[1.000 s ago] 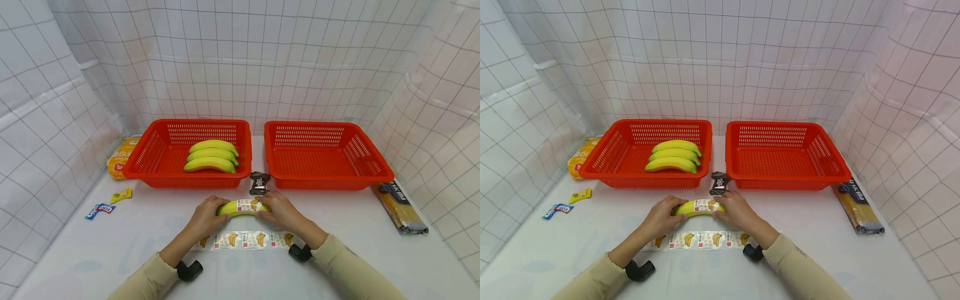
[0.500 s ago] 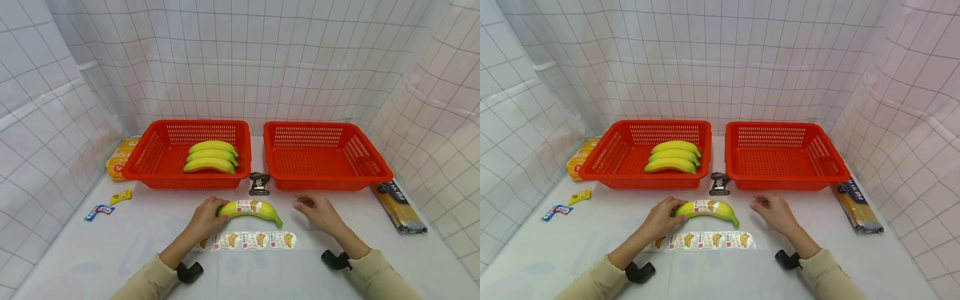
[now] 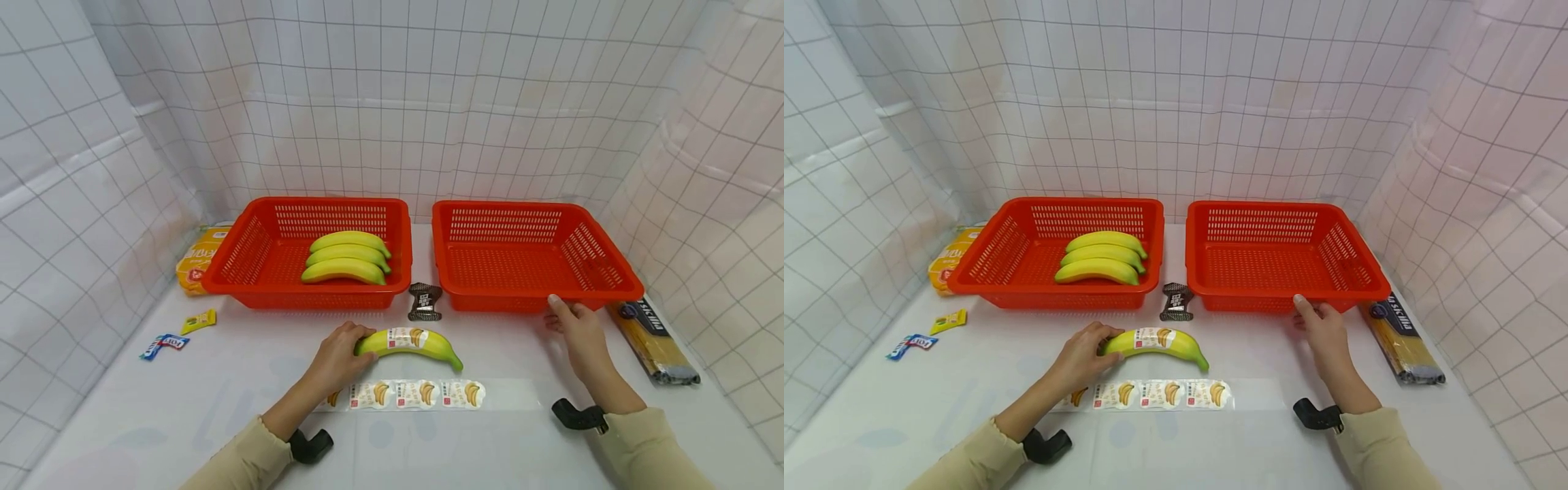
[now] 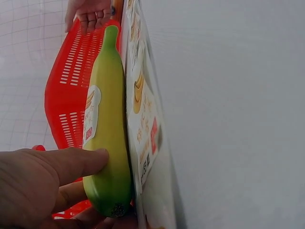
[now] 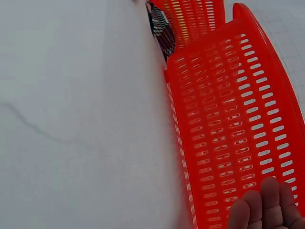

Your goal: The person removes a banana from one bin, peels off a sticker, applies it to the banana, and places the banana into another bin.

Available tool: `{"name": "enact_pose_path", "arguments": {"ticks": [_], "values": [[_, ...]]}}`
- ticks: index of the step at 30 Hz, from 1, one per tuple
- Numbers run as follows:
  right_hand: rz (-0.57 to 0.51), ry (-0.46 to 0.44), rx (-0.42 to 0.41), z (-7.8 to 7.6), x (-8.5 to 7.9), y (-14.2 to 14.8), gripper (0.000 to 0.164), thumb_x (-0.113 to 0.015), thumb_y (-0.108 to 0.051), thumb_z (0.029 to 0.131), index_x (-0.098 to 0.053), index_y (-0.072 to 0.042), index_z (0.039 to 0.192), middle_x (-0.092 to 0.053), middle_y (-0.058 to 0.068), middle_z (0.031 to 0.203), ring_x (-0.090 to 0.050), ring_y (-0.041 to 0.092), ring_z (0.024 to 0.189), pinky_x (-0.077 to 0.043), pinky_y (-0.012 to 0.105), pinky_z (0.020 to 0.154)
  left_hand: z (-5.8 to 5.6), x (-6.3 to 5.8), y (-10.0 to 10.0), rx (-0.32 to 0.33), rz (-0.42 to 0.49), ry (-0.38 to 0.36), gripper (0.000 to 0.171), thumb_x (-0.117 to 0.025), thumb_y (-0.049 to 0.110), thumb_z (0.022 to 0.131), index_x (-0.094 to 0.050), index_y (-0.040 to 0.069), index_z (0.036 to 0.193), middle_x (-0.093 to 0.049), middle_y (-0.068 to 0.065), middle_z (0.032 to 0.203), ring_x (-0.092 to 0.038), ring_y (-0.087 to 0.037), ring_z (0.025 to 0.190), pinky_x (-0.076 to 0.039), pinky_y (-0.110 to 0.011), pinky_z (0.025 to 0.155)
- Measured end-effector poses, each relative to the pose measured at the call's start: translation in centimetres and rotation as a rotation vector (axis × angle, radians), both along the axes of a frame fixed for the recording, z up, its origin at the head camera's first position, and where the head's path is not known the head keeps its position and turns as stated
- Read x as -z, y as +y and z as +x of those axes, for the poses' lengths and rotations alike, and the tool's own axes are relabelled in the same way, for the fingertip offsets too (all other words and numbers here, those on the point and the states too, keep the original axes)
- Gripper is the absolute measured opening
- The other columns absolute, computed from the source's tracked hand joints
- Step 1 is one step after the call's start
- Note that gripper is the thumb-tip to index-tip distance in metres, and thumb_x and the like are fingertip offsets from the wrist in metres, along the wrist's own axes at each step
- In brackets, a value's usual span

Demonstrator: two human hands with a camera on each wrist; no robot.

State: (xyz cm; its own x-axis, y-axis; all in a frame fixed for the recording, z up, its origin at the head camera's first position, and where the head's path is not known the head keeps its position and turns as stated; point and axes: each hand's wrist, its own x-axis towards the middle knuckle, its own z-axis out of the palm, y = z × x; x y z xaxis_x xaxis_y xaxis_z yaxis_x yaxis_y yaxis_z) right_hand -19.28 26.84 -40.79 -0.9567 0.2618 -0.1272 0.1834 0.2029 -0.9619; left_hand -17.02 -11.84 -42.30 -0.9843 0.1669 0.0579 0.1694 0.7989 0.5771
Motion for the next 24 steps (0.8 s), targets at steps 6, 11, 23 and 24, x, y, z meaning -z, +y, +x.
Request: {"name": "enact_pose_path", "arguments": {"ticks": [6,11,23,24], "values": [[-0.378,0.095,0.106,-0.3,-0.4,-0.1,0.043,-0.064,-0.048,0.081,-0.063,-0.008,0.097,-0.066,-0.004,0.077,-0.061,0.013,0.075,-0.053,0.020,0.072,0.1,0.0,0.0,0.005,0.004,0.008,0.036,-0.075,0.016,0.078,-0.066,0.009,0.113,-0.062,-0.003,0.099,-0.052,-0.014,0.085,-0.047,-0.033,0.080],[-0.469,0.118,0.164,-0.5,-0.6,-0.3,0.036,-0.068,-0.044,0.080,-0.068,-0.009,0.091,-0.067,-0.003,0.072,-0.061,0.012,0.069,-0.054,0.020,0.069,0.1,-0.1,0.0,0.005,0.001,0.019,0.036,-0.075,0.016,0.078,-0.067,0.009,0.112,-0.062,-0.003,0.098,-0.052,-0.014,0.085,-0.047,-0.033,0.079],[-0.503,0.127,0.163,-0.8,-0.4,-0.2,0.035,-0.071,-0.042,0.077,-0.068,-0.008,0.089,-0.067,-0.002,0.072,-0.061,0.011,0.069,-0.054,0.020,0.069,0.7,-1.8,0.5,0.013,0.061,0.034,0.034,-0.074,0.018,0.079,-0.067,0.012,0.111,-0.063,-0.001,0.100,-0.052,-0.013,0.085,-0.045,-0.029,0.075],[-0.503,0.129,0.165,-0.8,-0.5,-0.2,0.035,-0.071,-0.041,0.077,-0.068,-0.008,0.088,-0.067,-0.002,0.071,-0.061,0.011,0.069,-0.054,0.020,0.069,0.7,-2.4,0.9,0.025,0.083,0.035,0.034,-0.073,0.019,0.079,-0.067,0.013,0.112,-0.062,0.000,0.100,-0.052,-0.013,0.085,-0.044,-0.028,0.074]]}}
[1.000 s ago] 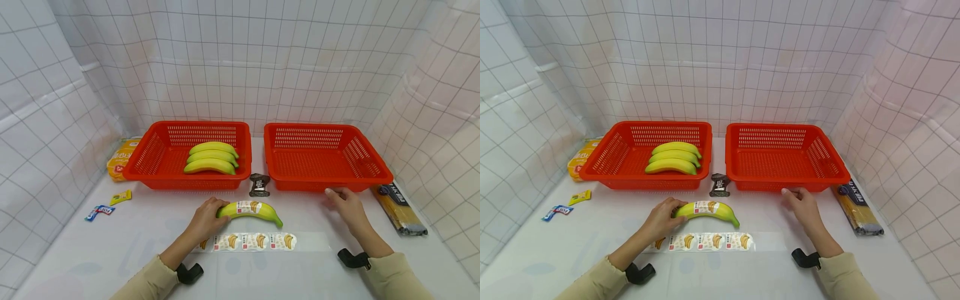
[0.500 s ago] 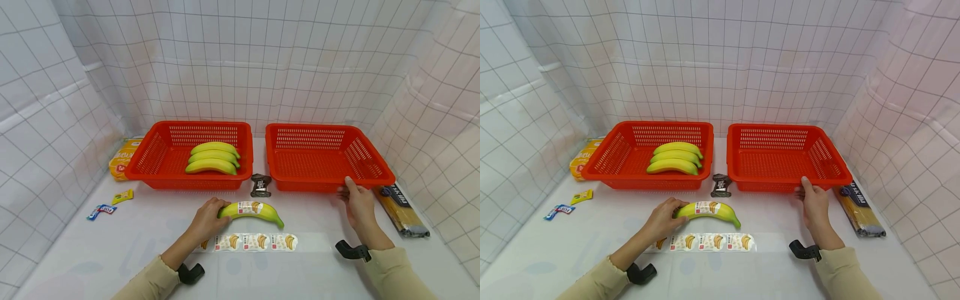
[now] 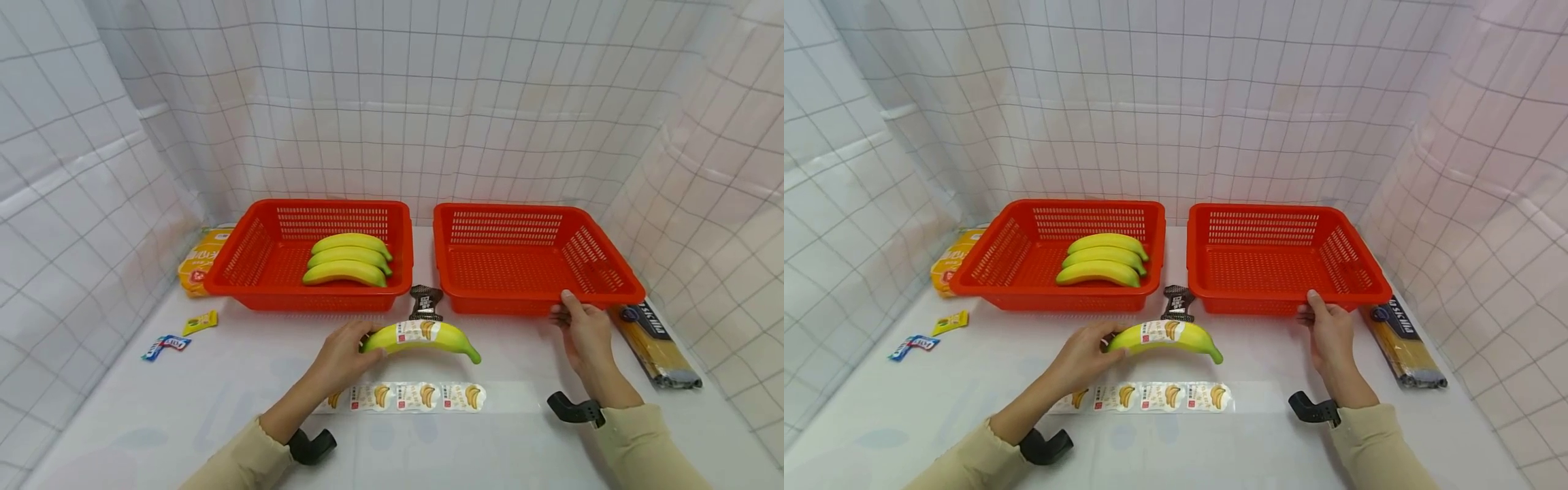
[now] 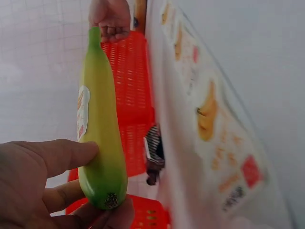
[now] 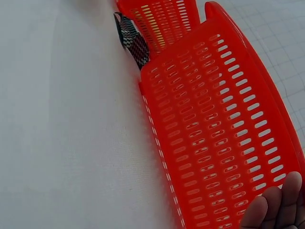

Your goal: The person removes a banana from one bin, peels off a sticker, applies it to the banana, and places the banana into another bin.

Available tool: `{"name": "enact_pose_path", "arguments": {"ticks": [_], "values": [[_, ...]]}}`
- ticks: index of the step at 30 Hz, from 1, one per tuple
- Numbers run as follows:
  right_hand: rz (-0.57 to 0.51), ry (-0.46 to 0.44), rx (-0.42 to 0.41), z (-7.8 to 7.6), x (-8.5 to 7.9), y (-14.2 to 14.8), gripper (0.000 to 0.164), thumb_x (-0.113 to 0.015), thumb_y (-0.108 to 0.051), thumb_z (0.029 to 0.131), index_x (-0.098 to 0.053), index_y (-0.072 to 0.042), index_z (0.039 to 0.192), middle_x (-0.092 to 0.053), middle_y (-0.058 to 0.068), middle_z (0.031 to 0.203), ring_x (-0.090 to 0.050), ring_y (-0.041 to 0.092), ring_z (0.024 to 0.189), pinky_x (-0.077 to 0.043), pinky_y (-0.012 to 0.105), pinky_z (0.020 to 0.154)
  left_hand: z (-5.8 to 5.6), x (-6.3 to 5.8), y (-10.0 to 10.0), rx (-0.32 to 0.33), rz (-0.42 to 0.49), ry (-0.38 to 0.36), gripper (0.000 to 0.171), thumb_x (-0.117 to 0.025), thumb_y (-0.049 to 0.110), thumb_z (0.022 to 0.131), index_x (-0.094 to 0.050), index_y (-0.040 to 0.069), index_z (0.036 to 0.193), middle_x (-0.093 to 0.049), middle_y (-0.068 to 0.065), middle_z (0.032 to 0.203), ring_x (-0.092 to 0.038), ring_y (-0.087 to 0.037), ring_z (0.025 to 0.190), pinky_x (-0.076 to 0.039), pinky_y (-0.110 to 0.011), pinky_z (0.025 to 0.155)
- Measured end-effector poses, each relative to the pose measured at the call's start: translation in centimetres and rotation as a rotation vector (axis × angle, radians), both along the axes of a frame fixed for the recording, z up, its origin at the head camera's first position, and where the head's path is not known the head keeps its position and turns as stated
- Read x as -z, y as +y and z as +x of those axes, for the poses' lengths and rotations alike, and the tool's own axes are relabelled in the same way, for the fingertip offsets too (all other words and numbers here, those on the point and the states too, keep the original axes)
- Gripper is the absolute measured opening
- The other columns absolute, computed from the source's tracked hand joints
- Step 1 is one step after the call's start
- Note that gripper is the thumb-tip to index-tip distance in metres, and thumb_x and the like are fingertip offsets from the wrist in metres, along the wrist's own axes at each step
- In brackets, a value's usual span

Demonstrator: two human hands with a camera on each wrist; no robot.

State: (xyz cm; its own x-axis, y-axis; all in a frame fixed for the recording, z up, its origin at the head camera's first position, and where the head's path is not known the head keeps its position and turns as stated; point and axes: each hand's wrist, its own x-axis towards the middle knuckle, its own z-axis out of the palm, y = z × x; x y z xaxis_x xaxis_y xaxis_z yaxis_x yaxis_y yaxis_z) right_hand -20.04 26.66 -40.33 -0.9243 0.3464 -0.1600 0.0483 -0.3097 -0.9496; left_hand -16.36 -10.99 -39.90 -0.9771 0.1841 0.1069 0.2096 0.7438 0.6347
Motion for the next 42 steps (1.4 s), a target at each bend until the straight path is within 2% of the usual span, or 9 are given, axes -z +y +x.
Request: {"name": "enact_pose_path", "arguments": {"ticks": [4,7,13,18,23,28,35,42], "values": [[-0.011,0.008,0.004,0.0,0.0,0.1,0.034,-0.071,-0.040,0.078,-0.068,-0.007,0.086,-0.066,-0.002,0.070,-0.060,0.012,0.068,-0.054,0.021,0.068,-0.6,-2.4,1.7,0.050,0.071,0.017,0.037,-0.072,0.022,0.080,-0.065,0.015,0.116,-0.060,0.000,0.097,-0.050,-0.013,0.081,-0.043,-0.026,0.069],[-0.018,0.020,0.001,0.0,0.0,0.1,0.032,-0.070,-0.038,0.080,-0.068,-0.007,0.083,-0.066,-0.001,0.068,-0.059,0.012,0.067,-0.054,0.021,0.067,-1.6,-3.9,3.3,0.088,0.089,0.044,0.039,-0.071,0.024,0.082,-0.064,0.014,0.119,-0.060,0.000,0.097,-0.050,-0.013,0.081,-0.044,-0.025,0.068],[-0.008,0.032,0.016,0.2,0.2,-0.1,0.032,-0.070,-0.037,0.080,-0.069,-0.005,0.081,-0.065,-0.001,0.067,-0.058,0.012,0.065,-0.053,0.021,0.065,-4.7,-6.4,7.1,0.160,0.046,0.095,0.038,-0.068,0.026,0.085,-0.063,0.010,0.120,-0.061,-0.005,0.100,-0.052,-0.016,0.085,-0.044,-0.024,0.067],[0.004,0.039,0.013,0.2,0.3,0.0,0.034,-0.069,-0.034,0.083,-0.068,-0.001,0.084,-0.064,-0.001,0.067,-0.058,0.013,0.065,-0.053,0.021,0.065,-7.6,-7.7,10.4,0.180,-0.022,0.080,0.040,-0.066,0.029,0.087,-0.061,0.011,0.123,-0.060,-0.003,0.103,-0.052,-0.014,0.087,-0.044,-0.022,0.068],[0.005,0.048,0.007,0.2,0.3,0.1,0.031,-0.068,-0.033,0.084,-0.068,-0.002,0.081,-0.064,-0.001,0.066,-0.057,0.012,0.064,-0.052,0.021,0.064,-10.3,-8.0,13.2,0.182,-0.115,0.077,0.038,-0.067,0.029,0.087,-0.063,0.011,0.120,-0.062,-0.001,0.103,-0.051,-0.012,0.086,-0.043,-0.020,0.068],[0.012,0.035,0.015,0.1,0.4,0.2,0.033,-0.070,-0.037,0.081,-0.068,-0.004,0.080,-0.064,-0.002,0.066,-0.057,0.012,0.065,-0.052,0.021,0.064,-12.3,-7.4,15.1,0.195,-0.201,0.079,0.032,-0.068,0.030,0.086,-0.067,0.010,0.111,-0.066,0.001,0.097,-0.052,-0.011,0.078,-0.041,-0.020,0.064],[0.029,0.020,0.018,0.1,0.5,0.1,0.032,-0.070,-0.040,0.080,-0.069,-0.008,0.079,-0.064,-0.002,0.067,-0.057,0.012,0.066,-0.052,0.020,0.065,-13.6,-5.8,16.4,0.204,-0.315,0.024,0.027,-0.071,0.031,0.083,-0.069,0.011,0.101,-0.067,0.002,0.087,-0.054,-0.012,0.072,-0.044,-0.021,0.063],[0.045,0.010,0.026,0.0,0.5,0.2,0.032,-0.069,-0.041,0.079,-0.069,-0.009,0.081,-0.064,-0.003,0.067,-0.056,0.011,0.067,-0.052,0.019,0.065,-13.7,-5.3,16.8,0.239,-0.385,0.036,0.027,-0.071,0.028,0.083,-0.068,0.010,0.103,-0.068,0.001,0.086,-0.056,-0.012,0.070,-0.046,-0.019,0.063]]}}
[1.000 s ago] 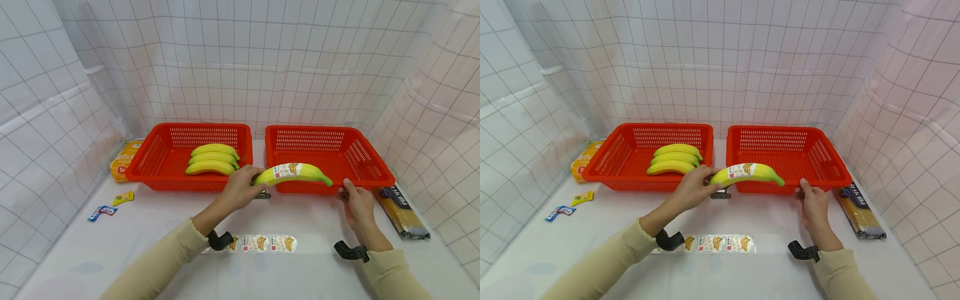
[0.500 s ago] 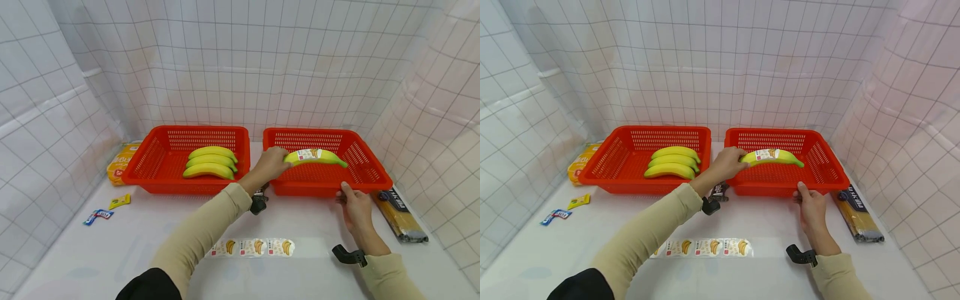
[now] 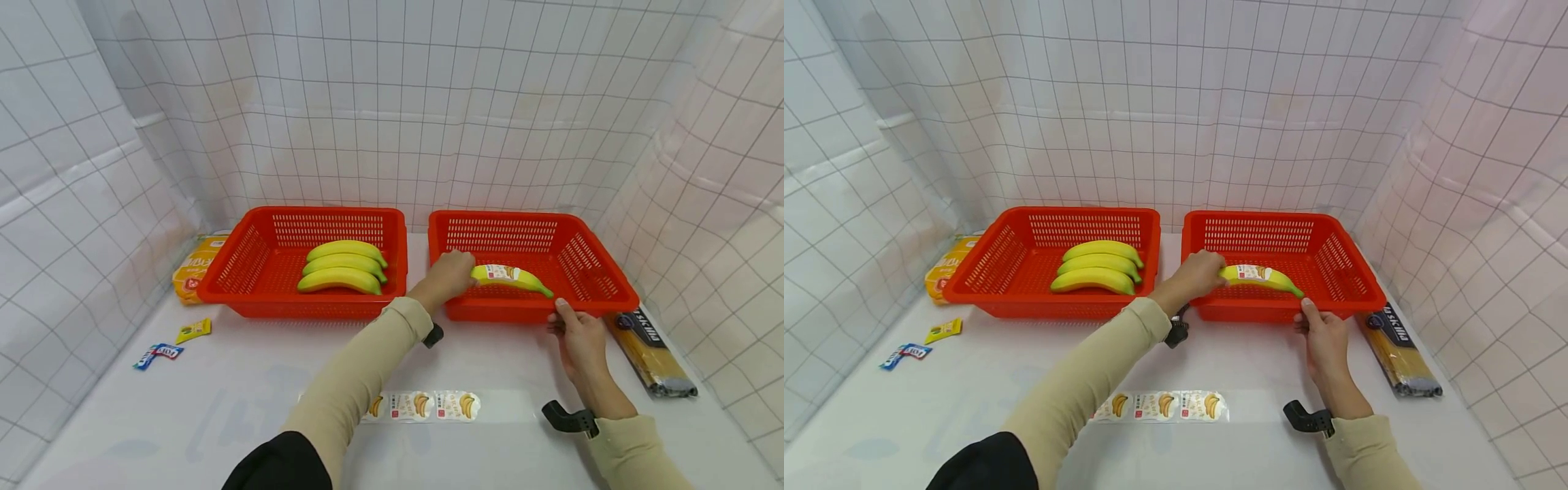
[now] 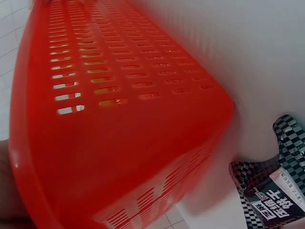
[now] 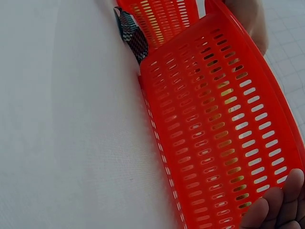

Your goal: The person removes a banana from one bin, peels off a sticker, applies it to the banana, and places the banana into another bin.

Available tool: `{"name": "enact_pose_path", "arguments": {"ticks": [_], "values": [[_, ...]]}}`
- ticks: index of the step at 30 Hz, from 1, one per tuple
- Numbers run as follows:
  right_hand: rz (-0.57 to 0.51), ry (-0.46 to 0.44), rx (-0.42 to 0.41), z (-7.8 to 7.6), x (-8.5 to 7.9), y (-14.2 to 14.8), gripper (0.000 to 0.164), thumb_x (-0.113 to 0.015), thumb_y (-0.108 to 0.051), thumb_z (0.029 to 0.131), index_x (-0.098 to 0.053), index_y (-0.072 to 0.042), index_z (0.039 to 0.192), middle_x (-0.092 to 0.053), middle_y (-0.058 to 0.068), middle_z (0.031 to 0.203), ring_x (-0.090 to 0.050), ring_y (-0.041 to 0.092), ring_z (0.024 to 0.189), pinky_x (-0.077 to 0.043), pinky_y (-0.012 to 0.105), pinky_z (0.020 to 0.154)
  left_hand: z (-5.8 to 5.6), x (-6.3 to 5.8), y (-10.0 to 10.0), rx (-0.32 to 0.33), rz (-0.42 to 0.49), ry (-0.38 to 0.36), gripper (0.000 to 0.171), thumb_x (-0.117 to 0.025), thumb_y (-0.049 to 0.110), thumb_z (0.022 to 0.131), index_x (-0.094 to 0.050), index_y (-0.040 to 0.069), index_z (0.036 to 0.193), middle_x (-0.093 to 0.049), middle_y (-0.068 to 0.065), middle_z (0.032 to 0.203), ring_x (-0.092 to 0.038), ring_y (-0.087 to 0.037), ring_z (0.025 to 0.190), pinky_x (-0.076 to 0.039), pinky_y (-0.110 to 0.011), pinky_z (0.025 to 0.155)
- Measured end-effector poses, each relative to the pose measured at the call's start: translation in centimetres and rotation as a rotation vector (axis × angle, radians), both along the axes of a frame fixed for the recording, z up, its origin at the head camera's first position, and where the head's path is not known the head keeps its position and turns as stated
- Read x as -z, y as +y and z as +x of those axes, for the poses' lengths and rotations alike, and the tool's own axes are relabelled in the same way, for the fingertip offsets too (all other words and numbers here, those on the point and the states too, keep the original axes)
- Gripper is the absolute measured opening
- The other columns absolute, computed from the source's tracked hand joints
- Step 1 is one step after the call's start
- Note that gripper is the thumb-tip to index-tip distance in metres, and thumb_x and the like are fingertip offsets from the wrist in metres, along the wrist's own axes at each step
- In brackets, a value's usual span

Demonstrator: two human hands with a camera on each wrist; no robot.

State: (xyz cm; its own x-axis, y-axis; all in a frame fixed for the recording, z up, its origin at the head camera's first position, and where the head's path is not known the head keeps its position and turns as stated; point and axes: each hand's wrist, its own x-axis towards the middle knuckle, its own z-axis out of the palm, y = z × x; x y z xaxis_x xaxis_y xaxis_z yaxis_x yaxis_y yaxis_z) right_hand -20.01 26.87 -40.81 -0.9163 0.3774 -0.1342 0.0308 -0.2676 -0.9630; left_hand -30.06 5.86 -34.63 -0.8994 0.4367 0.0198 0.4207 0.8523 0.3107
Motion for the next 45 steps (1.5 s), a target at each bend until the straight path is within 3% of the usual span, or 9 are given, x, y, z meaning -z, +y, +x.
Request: {"name": "enact_pose_path", "arguments": {"ticks": [6,21,37,41,45], "values": [[0.009,-0.009,0.004,0.02,0.04,0.07,0.034,-0.070,-0.042,0.078,-0.069,-0.008,0.083,-0.064,-0.003,0.068,-0.056,0.012,0.068,-0.051,0.019,0.066,0.07,0.17,0.49,0.040,-0.104,0.045,0.029,-0.070,0.027,0.084,-0.066,0.013,0.110,-0.069,0.002,0.099,-0.056,-0.011,0.078,-0.048,-0.022,0.073],[-0.011,0.000,0.012,0.03,-0.19,-0.36,0.035,-0.071,-0.040,0.078,-0.068,-0.006,0.084,-0.065,-0.002,0.067,-0.056,0.012,0.068,-0.051,0.020,0.065,-0.27,-0.09,0.50,0.127,-0.292,0.001,0.021,-0.067,0.033,0.086,-0.064,0.016,0.098,-0.063,0.005,0.084,-0.056,-0.012,0.077,-0.048,-0.027,0.072],[-0.013,-0.020,0.019,0.18,-0.09,-0.26,0.035,-0.070,-0.042,0.078,-0.070,-0.008,0.085,-0.065,-0.002,0.068,-0.057,0.013,0.069,-0.052,0.020,0.066,-0.25,-0.44,0.29,0.160,-0.300,-0.048,0.015,-0.062,0.028,0.090,-0.064,0.015,0.098,-0.063,0.004,0.089,-0.056,-0.012,0.079,-0.047,-0.024,0.068],[-0.014,-0.014,0.016,0.19,-0.08,-0.26,0.035,-0.070,-0.042,0.078,-0.070,-0.008,0.084,-0.065,-0.002,0.069,-0.057,0.012,0.069,-0.052,0.020,0.066,-0.31,-0.28,0.21,0.171,-0.237,-0.050,0.024,-0.063,0.029,0.089,-0.066,0.015,0.108,-0.067,0.004,0.102,-0.060,-0.012,0.090,-0.050,-0.027,0.078],[0.048,-0.029,0.002,0.30,-0.14,-0.15,0.039,-0.066,-0.045,0.081,-0.068,-0.006,0.088,-0.065,-0.002,0.071,-0.056,0.012,0.071,-0.051,0.020,0.067,0.03,-0.21,-0.17,0.205,-0.110,-0.059,0.033,-0.062,0.028,0.090,-0.064,0.014,0.121,-0.066,0.003,0.117,-0.059,-0.013,0.105,-0.049,-0.030,0.091]]}}
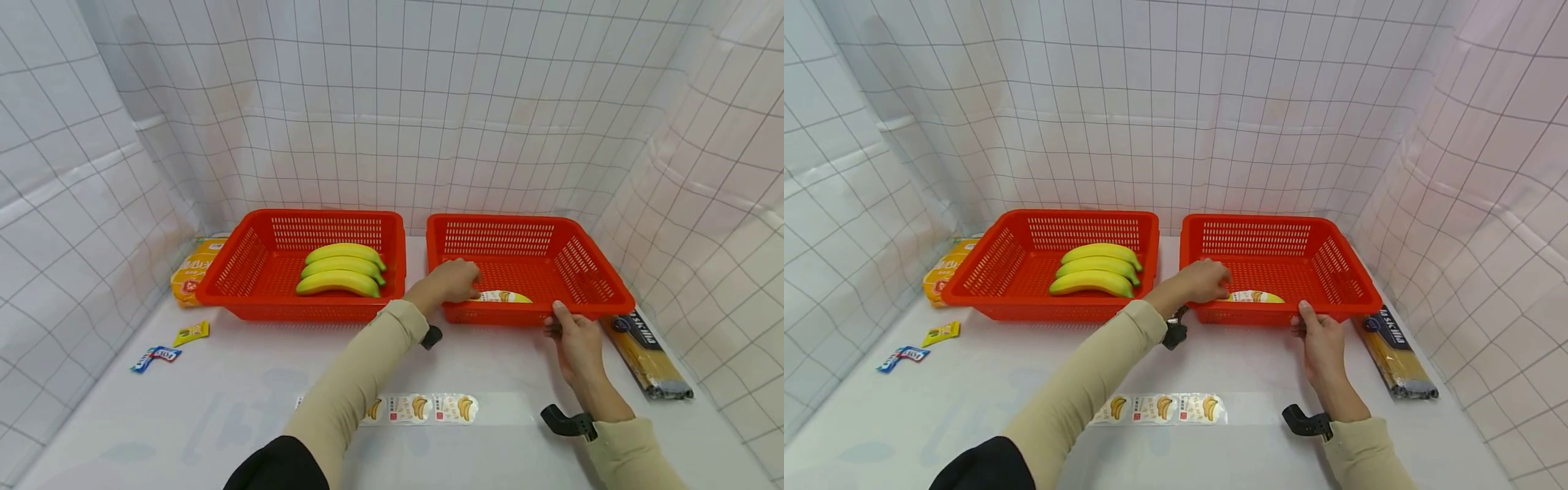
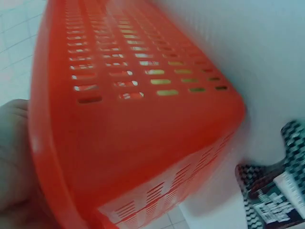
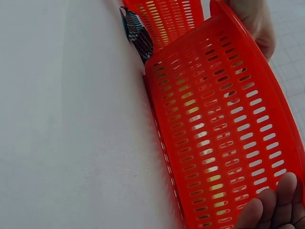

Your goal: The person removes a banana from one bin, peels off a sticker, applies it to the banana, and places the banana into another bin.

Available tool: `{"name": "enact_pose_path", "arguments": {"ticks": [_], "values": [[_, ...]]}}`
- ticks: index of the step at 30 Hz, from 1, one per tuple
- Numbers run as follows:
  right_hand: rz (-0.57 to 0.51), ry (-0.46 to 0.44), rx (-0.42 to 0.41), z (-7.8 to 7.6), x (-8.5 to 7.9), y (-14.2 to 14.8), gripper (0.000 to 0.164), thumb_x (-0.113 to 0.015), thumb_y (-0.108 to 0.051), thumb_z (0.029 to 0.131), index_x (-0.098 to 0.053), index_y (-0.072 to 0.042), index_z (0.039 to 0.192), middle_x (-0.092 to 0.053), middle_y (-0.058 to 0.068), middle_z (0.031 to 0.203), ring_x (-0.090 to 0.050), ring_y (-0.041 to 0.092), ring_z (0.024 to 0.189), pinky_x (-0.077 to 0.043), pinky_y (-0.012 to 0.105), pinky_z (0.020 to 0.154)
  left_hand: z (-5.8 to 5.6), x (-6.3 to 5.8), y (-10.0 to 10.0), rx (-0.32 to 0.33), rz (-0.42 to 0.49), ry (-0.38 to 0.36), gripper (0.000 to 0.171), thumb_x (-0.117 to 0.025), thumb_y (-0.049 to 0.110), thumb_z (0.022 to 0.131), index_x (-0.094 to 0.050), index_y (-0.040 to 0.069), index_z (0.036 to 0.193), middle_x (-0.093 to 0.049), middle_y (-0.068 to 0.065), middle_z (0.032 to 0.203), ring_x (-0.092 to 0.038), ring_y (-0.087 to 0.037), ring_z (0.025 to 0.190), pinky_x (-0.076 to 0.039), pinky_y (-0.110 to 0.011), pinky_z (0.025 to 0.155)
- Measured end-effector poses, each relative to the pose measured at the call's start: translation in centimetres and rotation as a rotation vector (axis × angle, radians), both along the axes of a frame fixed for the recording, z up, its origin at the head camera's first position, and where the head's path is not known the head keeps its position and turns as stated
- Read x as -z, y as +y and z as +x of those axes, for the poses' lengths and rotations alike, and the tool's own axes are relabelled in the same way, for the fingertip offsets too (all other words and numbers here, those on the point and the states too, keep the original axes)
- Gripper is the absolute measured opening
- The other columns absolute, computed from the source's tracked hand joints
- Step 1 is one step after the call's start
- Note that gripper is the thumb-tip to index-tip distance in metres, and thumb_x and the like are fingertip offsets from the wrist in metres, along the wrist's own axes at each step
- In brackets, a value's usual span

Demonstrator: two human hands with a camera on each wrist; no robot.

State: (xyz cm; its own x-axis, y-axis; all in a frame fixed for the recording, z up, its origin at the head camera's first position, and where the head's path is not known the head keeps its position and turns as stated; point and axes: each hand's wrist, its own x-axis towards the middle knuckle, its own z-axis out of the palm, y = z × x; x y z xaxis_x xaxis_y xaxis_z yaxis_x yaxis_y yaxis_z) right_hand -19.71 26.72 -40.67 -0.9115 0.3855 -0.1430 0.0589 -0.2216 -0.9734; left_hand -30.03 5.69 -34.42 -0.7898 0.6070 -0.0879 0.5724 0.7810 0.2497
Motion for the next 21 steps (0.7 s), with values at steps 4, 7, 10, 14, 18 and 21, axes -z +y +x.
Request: {"name": "enact_pose_path", "arguments": {"ticks": [4,7,10,14,18,21], "values": [[0.224,-0.085,-0.094,0.4,-0.1,-0.2,0.052,-0.056,-0.051,0.087,-0.060,-0.002,0.103,-0.063,-0.005,0.077,-0.058,0.012,0.077,-0.051,0.020,0.072,0.7,0.0,-0.8,0.021,0.138,0.006,0.032,-0.061,0.026,0.091,-0.064,0.015,0.121,-0.064,0.001,0.120,-0.057,-0.014,0.110,-0.046,-0.029,0.096],[0.466,-0.123,-0.202,0.9,-0.3,-1.0,0.057,-0.050,-0.052,0.091,-0.056,0.001,0.111,-0.063,-0.001,0.086,-0.060,0.015,0.083,-0.051,0.022,0.076,1.4,-0.1,-2.0,-0.009,0.246,0.029,0.031,-0.060,0.027,0.092,-0.064,0.016,0.120,-0.061,0.000,0.120,-0.052,-0.016,0.113,-0.045,-0.031,0.096],[0.633,-0.081,-0.264,1.5,-0.5,-2.5,0.054,-0.051,-0.049,0.092,-0.058,0.001,0.110,-0.063,0.009,0.093,-0.059,0.019,0.086,-0.051,0.027,0.077,2.1,-0.4,-3.6,-0.053,0.344,0.050,0.031,-0.060,0.027,0.092,-0.063,0.017,0.120,-0.058,-0.001,0.119,-0.047,-0.017,0.111,-0.045,-0.032,0.093],[0.718,0.033,-0.306,2.1,-0.9,-5.0,0.041,-0.055,-0.043,0.092,-0.061,-0.005,0.107,-0.062,0.011,0.094,-0.057,0.017,0.084,-0.051,0.027,0.074,3.1,-0.7,-6.4,-0.107,0.442,0.070,0.030,-0.061,0.026,0.091,-0.063,0.018,0.120,-0.057,-0.001,0.117,-0.046,-0.018,0.110,-0.045,-0.034,0.092],[0.749,0.159,-0.351,2.1,-1.6,-8.0,0.032,-0.060,-0.036,0.091,-0.062,-0.010,0.109,-0.065,0.007,0.096,-0.056,0.014,0.084,-0.049,0.021,0.071,3.7,-0.8,-9.5,-0.176,0.500,0.095,0.031,-0.063,0.023,0.089,-0.063,0.016,0.119,-0.058,-0.003,0.118,-0.049,-0.020,0.110,-0.045,-0.037,0.092],[0.757,0.237,-0.394,1.9,-2.1,-10.2,0.033,-0.063,-0.033,0.090,-0.061,-0.010,0.114,-0.066,0.007,0.105,-0.058,0.015,0.090,-0.048,0.017,0.076,3.9,-0.8,-11.9,-0.236,0.516,0.094,0.033,-0.064,0.022,0.088,-0.063,0.015,0.120,-0.059,-0.004,0.118,-0.050,-0.022,0.109,-0.045,-0.038,0.092]]}}
